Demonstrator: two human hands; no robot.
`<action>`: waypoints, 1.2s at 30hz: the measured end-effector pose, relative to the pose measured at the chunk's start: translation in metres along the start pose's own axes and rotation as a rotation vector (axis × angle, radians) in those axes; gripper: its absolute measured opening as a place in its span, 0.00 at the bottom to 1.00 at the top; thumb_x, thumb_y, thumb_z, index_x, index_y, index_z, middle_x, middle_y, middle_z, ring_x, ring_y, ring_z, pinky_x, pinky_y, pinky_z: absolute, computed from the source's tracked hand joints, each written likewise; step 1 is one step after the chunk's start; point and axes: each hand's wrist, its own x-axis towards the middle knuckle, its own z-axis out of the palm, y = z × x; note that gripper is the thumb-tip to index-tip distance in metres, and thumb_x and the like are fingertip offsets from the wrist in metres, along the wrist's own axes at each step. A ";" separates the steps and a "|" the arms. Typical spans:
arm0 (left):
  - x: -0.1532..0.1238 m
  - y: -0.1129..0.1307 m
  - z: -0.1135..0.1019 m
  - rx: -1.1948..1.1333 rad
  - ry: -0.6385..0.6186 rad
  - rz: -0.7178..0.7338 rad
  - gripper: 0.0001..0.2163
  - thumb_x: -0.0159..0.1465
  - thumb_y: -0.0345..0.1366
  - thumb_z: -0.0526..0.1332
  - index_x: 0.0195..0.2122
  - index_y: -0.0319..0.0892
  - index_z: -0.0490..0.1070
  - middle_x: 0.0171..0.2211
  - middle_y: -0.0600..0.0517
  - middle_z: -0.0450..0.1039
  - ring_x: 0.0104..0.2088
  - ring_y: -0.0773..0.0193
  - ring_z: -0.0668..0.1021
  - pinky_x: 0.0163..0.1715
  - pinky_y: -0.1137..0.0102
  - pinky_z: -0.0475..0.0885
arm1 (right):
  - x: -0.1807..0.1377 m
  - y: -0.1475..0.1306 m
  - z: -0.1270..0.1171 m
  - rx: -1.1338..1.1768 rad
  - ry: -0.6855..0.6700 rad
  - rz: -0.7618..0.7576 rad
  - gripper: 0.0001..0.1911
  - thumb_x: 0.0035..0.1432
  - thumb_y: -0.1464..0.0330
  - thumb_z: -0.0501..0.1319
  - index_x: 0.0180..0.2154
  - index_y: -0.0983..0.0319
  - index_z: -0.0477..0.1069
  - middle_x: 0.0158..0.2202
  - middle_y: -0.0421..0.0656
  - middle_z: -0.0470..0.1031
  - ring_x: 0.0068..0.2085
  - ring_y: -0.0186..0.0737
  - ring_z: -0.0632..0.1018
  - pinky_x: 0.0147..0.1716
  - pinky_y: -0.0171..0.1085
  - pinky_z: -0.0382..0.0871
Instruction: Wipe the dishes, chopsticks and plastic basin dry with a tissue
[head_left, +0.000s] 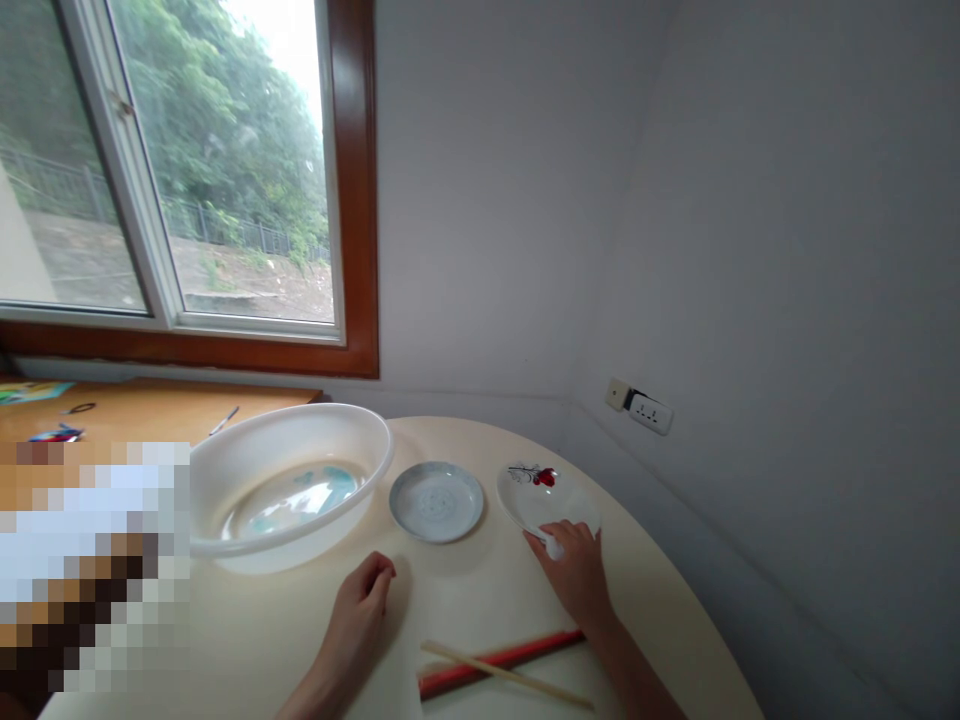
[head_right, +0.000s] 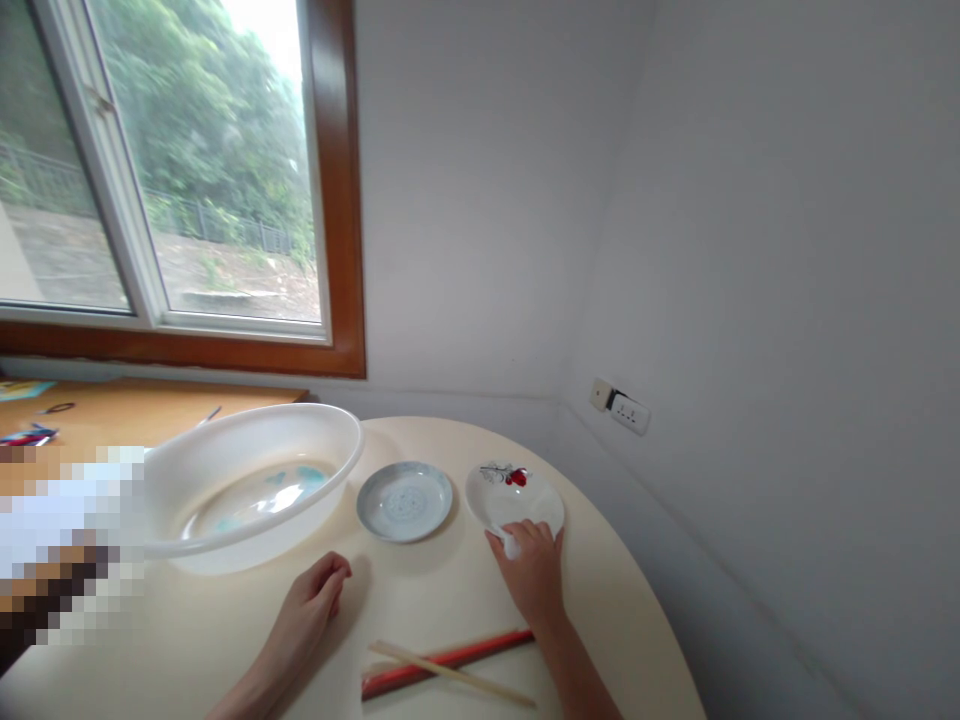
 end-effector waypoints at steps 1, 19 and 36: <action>0.000 -0.001 0.000 0.009 -0.002 -0.001 0.08 0.49 0.41 0.54 0.19 0.43 0.62 0.13 0.59 0.56 0.17 0.67 0.62 0.18 0.73 0.56 | 0.000 0.000 0.000 0.002 0.003 0.001 0.13 0.55 0.59 0.58 0.28 0.61 0.74 0.27 0.43 0.76 0.33 0.44 0.71 0.43 0.43 0.55; 0.001 -0.003 -0.002 0.133 -0.037 0.025 0.09 0.52 0.43 0.49 0.21 0.43 0.60 0.15 0.59 0.55 0.19 0.66 0.62 0.21 0.71 0.57 | -0.001 0.003 0.004 0.006 0.040 -0.033 0.17 0.57 0.56 0.55 0.28 0.61 0.73 0.27 0.44 0.75 0.33 0.44 0.71 0.43 0.44 0.54; 0.002 -0.004 -0.002 0.132 -0.040 0.036 0.09 0.52 0.42 0.50 0.21 0.44 0.60 0.16 0.59 0.56 0.19 0.66 0.62 0.22 0.71 0.57 | -0.002 0.004 0.005 0.021 0.048 -0.052 0.19 0.58 0.55 0.53 0.28 0.61 0.73 0.27 0.44 0.75 0.32 0.44 0.70 0.43 0.44 0.54</action>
